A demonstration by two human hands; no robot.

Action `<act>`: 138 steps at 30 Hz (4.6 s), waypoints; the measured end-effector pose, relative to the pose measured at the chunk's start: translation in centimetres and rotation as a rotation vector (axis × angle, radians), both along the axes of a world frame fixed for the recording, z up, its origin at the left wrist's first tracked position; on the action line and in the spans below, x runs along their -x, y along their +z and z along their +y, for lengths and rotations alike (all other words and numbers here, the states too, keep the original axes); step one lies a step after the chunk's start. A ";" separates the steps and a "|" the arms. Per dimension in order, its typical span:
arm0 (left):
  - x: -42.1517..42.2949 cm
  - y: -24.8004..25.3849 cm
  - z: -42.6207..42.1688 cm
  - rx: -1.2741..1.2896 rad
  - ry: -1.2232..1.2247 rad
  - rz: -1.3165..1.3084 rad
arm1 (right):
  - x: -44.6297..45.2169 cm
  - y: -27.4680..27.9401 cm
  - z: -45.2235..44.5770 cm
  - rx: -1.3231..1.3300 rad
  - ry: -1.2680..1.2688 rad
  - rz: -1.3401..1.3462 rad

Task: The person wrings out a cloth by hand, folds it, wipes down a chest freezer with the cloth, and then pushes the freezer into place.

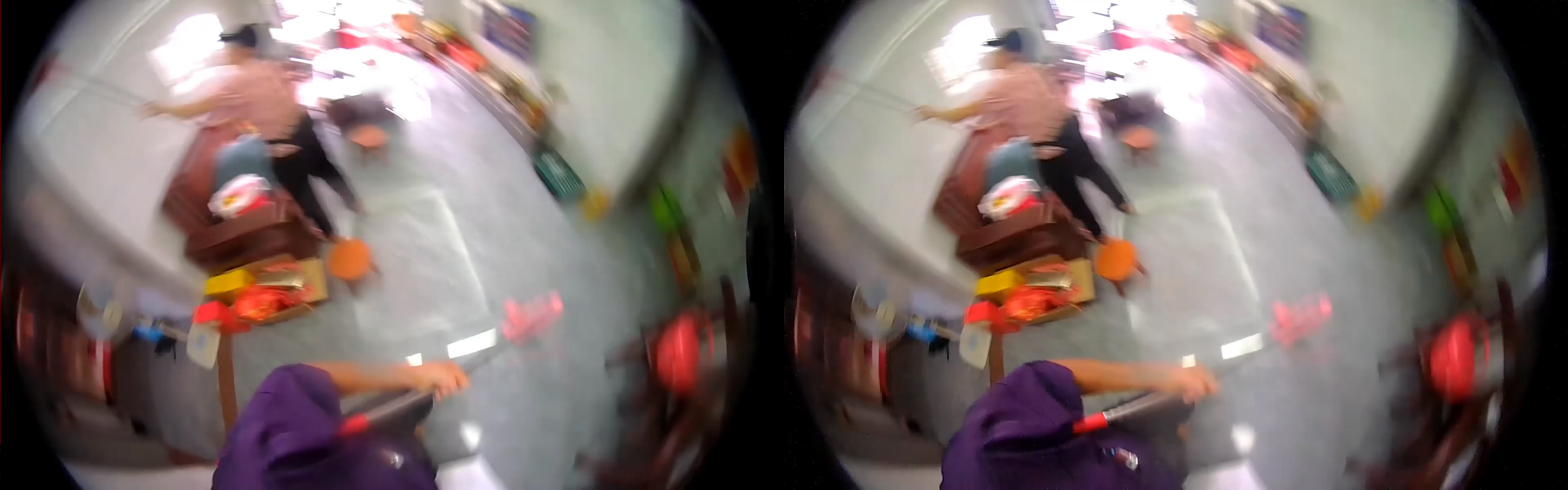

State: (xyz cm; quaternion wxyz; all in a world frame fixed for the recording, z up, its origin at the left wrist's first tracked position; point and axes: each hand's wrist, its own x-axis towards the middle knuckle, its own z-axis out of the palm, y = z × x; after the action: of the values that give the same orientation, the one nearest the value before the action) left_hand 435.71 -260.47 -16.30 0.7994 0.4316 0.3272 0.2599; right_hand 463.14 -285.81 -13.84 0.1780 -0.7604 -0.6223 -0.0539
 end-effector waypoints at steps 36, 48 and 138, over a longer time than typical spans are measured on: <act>-43.9 -6.5 10.8 0.003 -0.008 0.448 | -18.4 10.2 16.4 -0.074 -0.122 0.799; -50.5 -2.1 14.4 0.419 -0.049 0.453 | -28.3 9.8 19.7 0.531 -0.474 1.931; -71.4 17.1 60.3 0.016 0.311 -0.204 | -48.9 -12.9 39.6 0.414 -0.975 0.751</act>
State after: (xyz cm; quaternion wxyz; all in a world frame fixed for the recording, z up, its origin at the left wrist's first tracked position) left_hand 507.14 -200.19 0.79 0.7820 0.3409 0.3091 0.4204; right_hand 512.08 -246.17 -26.75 0.1884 -0.9414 -0.0989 0.2619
